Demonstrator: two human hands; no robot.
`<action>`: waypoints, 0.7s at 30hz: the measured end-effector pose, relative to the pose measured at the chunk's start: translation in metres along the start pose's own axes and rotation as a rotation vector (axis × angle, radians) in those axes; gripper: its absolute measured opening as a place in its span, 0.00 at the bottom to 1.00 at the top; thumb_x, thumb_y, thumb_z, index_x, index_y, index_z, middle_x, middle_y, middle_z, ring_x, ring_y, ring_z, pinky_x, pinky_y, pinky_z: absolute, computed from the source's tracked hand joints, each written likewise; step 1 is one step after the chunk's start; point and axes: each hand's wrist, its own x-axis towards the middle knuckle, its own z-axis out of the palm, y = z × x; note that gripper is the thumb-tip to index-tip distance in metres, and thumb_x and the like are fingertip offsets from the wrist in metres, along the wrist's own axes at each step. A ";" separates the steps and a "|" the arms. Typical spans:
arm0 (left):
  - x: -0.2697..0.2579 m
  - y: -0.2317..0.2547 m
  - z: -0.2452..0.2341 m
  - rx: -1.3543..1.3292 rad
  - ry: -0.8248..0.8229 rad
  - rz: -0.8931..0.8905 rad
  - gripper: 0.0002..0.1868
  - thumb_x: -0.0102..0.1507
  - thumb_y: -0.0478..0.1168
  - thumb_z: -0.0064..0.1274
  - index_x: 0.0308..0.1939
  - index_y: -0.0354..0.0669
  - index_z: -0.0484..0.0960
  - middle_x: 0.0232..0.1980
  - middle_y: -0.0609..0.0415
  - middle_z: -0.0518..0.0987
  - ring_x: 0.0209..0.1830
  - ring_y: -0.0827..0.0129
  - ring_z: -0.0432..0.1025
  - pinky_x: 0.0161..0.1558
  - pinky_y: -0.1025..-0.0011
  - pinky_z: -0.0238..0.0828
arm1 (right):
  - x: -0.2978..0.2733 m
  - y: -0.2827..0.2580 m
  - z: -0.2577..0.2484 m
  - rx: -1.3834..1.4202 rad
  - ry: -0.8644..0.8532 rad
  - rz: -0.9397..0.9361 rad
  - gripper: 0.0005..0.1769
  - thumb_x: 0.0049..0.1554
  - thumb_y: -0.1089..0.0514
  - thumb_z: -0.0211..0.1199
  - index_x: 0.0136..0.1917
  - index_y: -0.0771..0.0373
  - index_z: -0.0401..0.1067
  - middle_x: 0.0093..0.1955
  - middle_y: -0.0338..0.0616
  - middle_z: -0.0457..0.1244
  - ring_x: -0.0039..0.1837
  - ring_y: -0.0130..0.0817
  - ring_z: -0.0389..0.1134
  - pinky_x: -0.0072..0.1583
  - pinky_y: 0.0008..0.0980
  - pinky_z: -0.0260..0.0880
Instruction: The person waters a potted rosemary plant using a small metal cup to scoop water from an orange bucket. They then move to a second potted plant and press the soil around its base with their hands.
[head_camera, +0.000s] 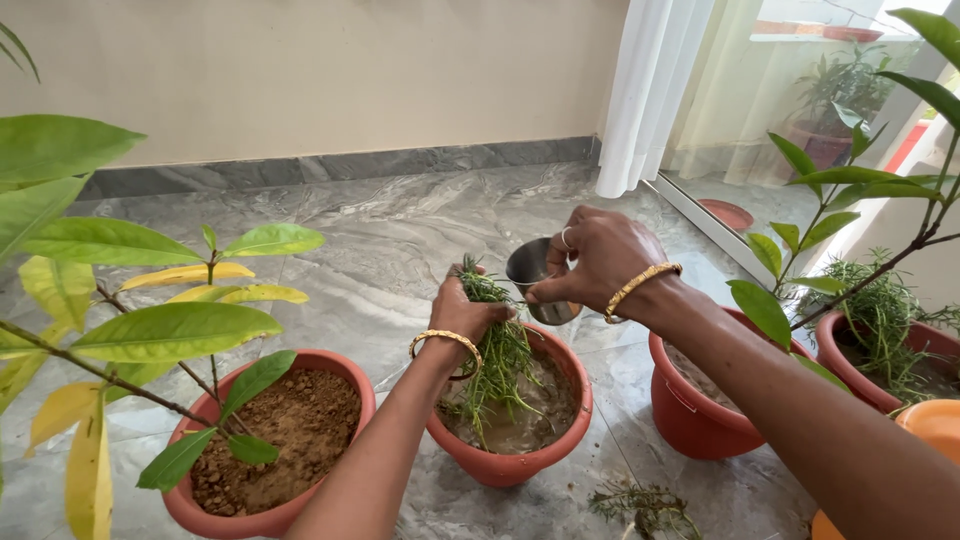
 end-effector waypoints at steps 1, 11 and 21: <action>-0.001 0.001 -0.001 -0.087 0.014 0.002 0.36 0.41 0.31 0.71 0.52 0.42 0.72 0.40 0.48 0.81 0.36 0.64 0.80 0.36 0.67 0.82 | -0.003 0.002 0.002 0.006 0.002 0.026 0.21 0.33 0.38 0.79 0.27 0.56 0.80 0.39 0.42 0.66 0.43 0.37 0.68 0.46 0.40 0.68; 0.026 -0.026 -0.027 -0.251 0.020 0.090 0.28 0.46 0.30 0.70 0.49 0.37 0.77 0.43 0.51 0.82 0.40 0.70 0.80 0.45 0.70 0.82 | -0.019 0.010 0.017 0.017 0.014 0.128 0.22 0.32 0.36 0.80 0.28 0.54 0.80 0.39 0.42 0.66 0.44 0.39 0.69 0.47 0.41 0.70; 0.026 -0.040 -0.039 -0.257 0.100 0.025 0.34 0.53 0.50 0.67 0.57 0.34 0.77 0.47 0.51 0.82 0.51 0.66 0.76 0.57 0.67 0.71 | -0.023 0.011 0.022 0.034 -0.006 0.164 0.23 0.33 0.36 0.80 0.30 0.54 0.81 0.40 0.42 0.67 0.45 0.39 0.70 0.48 0.41 0.70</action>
